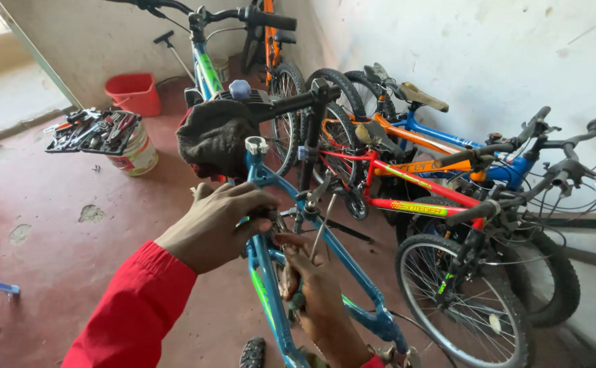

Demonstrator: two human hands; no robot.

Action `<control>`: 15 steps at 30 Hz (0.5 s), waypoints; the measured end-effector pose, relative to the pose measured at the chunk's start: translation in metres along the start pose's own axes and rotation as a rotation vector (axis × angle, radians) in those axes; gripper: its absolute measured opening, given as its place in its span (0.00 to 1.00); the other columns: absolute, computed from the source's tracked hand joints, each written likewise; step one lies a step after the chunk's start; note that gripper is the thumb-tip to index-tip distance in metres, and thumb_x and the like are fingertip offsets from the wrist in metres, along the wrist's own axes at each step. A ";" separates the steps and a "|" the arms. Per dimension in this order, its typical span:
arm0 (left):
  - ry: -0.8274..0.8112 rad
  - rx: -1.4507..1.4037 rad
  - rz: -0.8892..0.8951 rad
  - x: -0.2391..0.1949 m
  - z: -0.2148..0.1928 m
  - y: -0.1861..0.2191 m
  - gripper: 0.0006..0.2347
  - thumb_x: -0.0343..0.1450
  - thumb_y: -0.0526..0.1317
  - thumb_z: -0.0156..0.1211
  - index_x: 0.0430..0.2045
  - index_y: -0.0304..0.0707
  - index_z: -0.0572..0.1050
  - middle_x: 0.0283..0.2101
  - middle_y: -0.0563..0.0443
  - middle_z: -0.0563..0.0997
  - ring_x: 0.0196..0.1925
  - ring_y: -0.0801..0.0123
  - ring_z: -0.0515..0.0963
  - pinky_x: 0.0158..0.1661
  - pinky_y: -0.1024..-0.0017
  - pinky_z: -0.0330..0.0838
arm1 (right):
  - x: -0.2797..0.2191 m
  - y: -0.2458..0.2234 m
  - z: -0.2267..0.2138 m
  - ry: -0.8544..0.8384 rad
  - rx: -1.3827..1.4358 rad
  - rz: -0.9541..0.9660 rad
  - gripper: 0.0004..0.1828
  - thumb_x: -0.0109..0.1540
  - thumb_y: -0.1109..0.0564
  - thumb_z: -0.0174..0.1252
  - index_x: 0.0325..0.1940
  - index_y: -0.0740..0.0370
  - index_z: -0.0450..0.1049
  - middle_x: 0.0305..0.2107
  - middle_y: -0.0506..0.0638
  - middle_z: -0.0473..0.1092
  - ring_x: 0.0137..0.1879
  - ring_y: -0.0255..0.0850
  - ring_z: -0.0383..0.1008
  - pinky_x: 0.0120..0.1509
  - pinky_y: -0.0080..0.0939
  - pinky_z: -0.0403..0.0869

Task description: The person uses a screwdriver and a wrench to tighten bolts on the seat post of a blue bicycle. They alternate between the two tools to secure the seat post clamp while standing in a room filled with other bicycles.

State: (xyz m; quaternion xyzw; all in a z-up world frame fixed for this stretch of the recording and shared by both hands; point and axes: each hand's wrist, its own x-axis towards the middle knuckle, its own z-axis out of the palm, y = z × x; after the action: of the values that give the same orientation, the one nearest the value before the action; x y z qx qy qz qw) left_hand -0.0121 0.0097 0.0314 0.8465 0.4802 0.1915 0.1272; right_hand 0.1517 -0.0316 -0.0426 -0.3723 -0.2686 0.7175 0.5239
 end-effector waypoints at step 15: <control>-0.133 -0.120 -0.568 -0.008 -0.011 0.060 0.04 0.66 0.35 0.43 0.21 0.38 0.64 0.20 0.45 0.71 0.22 0.50 0.65 0.25 0.58 0.56 | -0.019 -0.021 0.016 0.248 -0.195 -0.042 0.17 0.60 0.61 0.48 0.50 0.67 0.74 0.04 0.49 0.49 0.11 0.35 0.50 0.19 0.35 0.54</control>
State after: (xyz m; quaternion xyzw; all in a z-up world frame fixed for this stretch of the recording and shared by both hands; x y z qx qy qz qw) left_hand 0.0249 -0.0267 0.0635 0.6800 0.6762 0.1206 0.2567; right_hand 0.1538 -0.0433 -0.0127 -0.5014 -0.2780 0.6254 0.5293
